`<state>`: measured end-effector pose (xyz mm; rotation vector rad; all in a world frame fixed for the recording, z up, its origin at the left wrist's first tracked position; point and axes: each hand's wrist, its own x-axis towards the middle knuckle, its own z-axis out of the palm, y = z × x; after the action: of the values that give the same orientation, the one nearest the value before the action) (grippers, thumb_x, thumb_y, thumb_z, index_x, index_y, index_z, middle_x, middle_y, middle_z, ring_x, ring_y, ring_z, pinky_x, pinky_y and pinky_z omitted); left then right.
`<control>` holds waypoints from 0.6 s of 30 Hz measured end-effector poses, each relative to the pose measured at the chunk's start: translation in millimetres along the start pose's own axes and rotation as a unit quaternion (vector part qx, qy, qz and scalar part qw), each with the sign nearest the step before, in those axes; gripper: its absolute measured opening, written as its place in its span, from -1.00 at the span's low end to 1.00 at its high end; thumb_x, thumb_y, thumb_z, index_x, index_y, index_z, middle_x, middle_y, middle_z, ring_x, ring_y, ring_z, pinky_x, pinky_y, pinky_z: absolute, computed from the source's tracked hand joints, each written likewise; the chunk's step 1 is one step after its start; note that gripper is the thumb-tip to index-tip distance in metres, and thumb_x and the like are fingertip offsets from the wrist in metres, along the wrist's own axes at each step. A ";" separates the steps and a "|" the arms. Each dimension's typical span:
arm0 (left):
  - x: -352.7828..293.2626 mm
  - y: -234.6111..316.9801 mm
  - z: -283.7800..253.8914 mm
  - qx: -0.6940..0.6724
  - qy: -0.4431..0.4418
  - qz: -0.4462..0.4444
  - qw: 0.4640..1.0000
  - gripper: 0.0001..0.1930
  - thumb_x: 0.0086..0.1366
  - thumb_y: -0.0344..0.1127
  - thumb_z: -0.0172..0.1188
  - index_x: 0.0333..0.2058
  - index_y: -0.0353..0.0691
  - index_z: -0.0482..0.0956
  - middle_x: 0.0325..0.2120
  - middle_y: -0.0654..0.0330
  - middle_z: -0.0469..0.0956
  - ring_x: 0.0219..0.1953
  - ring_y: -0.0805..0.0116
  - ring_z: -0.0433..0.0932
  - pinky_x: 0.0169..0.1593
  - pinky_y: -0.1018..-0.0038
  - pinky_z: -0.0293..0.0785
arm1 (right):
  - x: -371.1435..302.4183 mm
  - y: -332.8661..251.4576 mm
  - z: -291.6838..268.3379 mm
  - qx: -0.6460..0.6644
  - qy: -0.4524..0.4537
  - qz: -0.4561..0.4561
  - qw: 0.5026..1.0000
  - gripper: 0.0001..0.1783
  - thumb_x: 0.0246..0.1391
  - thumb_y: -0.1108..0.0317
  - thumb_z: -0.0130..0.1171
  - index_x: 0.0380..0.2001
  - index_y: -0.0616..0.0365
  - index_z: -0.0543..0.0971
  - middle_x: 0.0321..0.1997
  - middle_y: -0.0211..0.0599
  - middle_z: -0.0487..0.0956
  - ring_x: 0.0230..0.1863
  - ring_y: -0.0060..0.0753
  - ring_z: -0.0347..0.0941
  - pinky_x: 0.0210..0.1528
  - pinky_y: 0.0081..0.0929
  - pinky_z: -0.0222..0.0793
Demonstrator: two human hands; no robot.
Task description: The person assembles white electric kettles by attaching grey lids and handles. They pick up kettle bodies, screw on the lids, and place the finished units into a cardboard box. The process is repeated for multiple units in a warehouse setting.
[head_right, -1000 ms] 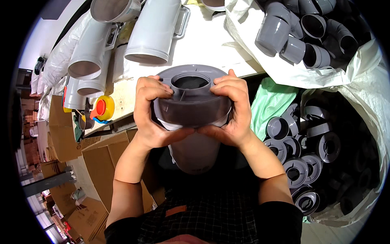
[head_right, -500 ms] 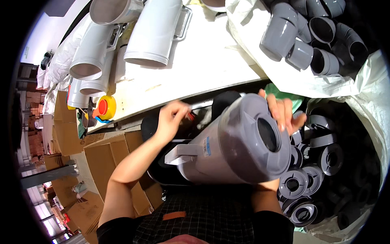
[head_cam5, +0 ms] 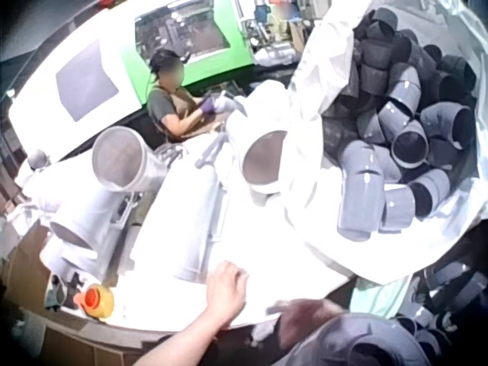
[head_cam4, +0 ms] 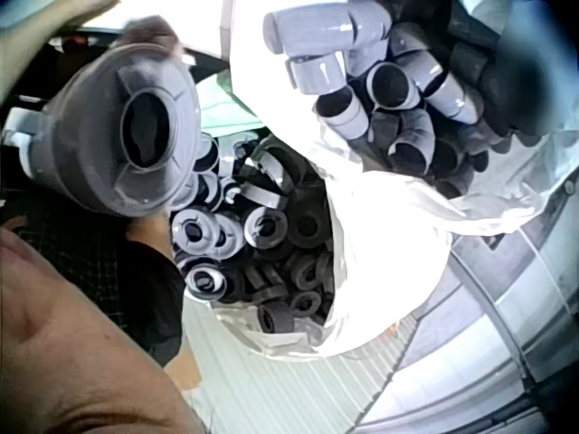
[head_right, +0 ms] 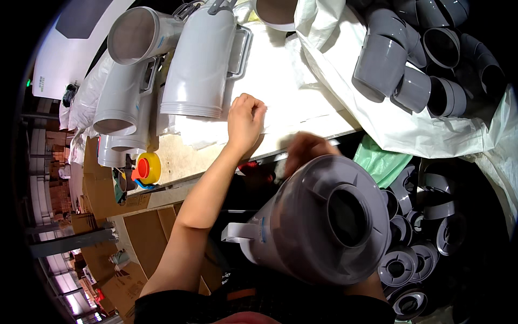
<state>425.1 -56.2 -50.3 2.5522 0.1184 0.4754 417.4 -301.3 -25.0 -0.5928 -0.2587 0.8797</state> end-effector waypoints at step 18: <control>-80.7 116.2 -99.5 -0.446 -0.116 -0.057 0.886 -0.67 0.52 -0.15 0.01 -0.37 -0.25 0.49 -0.50 0.26 0.57 -0.38 0.52 0.51 -0.22 0.53 0.46 | -16.8 0.7 -1.0 -0.284 0.377 -0.141 0.870 -0.78 0.27 0.42 0.22 -0.07 0.17 0.47 -0.13 -0.14 0.60 -0.20 -0.41 0.60 -0.09 -0.39 0.62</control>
<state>312.8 -120.7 64.5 1.6570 -0.0370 0.1131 407.0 -314.5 -25.8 -1.3645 0.1233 0.2208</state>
